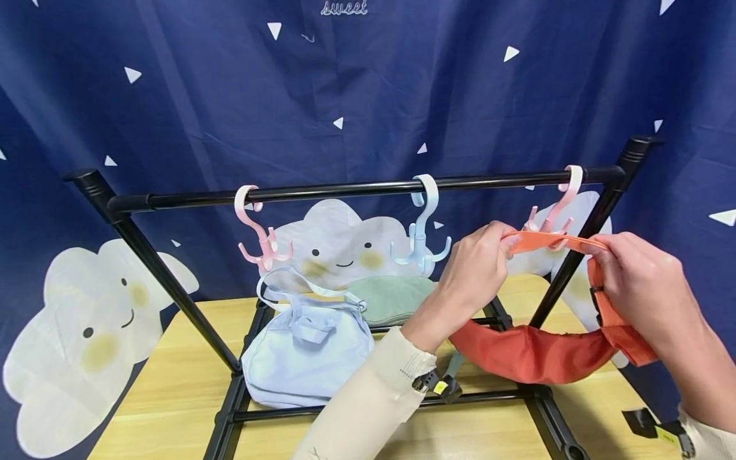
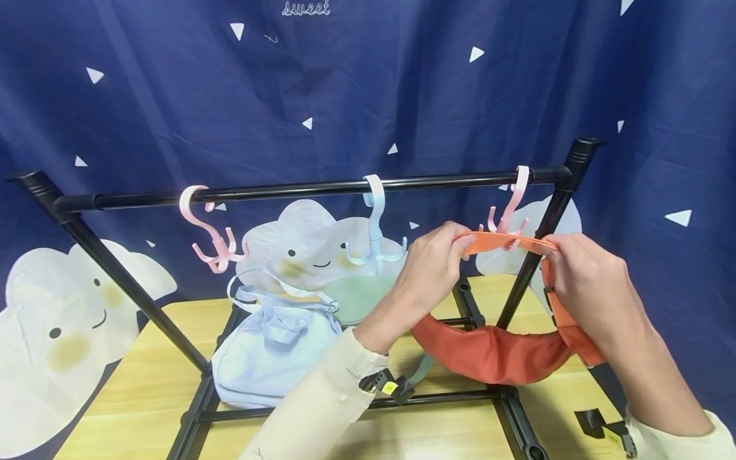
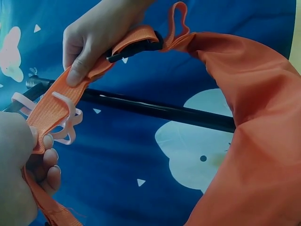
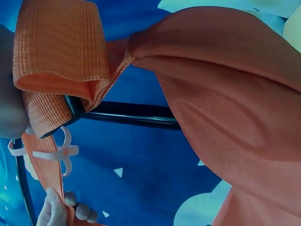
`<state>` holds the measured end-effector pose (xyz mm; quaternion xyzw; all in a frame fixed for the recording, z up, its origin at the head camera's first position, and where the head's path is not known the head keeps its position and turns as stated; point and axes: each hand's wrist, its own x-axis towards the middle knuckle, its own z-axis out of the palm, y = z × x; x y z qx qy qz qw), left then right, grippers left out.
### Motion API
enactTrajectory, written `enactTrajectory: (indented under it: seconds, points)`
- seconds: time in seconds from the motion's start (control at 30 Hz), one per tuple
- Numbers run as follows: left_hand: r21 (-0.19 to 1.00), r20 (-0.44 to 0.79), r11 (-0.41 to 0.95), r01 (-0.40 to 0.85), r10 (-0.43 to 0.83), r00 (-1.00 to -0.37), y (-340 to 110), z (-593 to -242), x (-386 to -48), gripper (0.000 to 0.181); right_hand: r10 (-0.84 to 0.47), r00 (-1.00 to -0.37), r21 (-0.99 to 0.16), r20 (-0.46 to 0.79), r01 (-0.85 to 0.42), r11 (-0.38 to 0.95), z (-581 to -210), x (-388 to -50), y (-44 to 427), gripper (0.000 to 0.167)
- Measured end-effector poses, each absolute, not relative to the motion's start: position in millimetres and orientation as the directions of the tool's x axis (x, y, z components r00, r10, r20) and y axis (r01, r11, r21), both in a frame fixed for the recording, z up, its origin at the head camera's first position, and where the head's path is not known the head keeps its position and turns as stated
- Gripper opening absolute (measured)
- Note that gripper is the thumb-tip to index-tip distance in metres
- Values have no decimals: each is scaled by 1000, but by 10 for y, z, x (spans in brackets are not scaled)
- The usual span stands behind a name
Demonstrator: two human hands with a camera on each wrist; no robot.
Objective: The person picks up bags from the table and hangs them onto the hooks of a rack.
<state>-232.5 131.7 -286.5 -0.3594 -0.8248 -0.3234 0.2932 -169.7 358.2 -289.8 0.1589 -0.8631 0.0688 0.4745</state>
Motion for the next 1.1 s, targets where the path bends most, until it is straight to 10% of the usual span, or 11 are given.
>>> enactTrajectory:
  seconds: [0.27,0.7,1.1]
  points:
    - [367,692,540,758,385,-610,1311,-2966,-2297,21,-190,-490,-6,851,-370,929,-3006,-1704,3538,53]
    - [412,643,527,743,410,-647,1294,-3175,-2253,21,-150,-512,-93,845,-419,903,-3125,-1708,3460,10]
    - [406,649,511,758,423,-633,1213,-3342,-2182,21,-102,-509,-163,854,-450,878,-3206,-1650,3438,15]
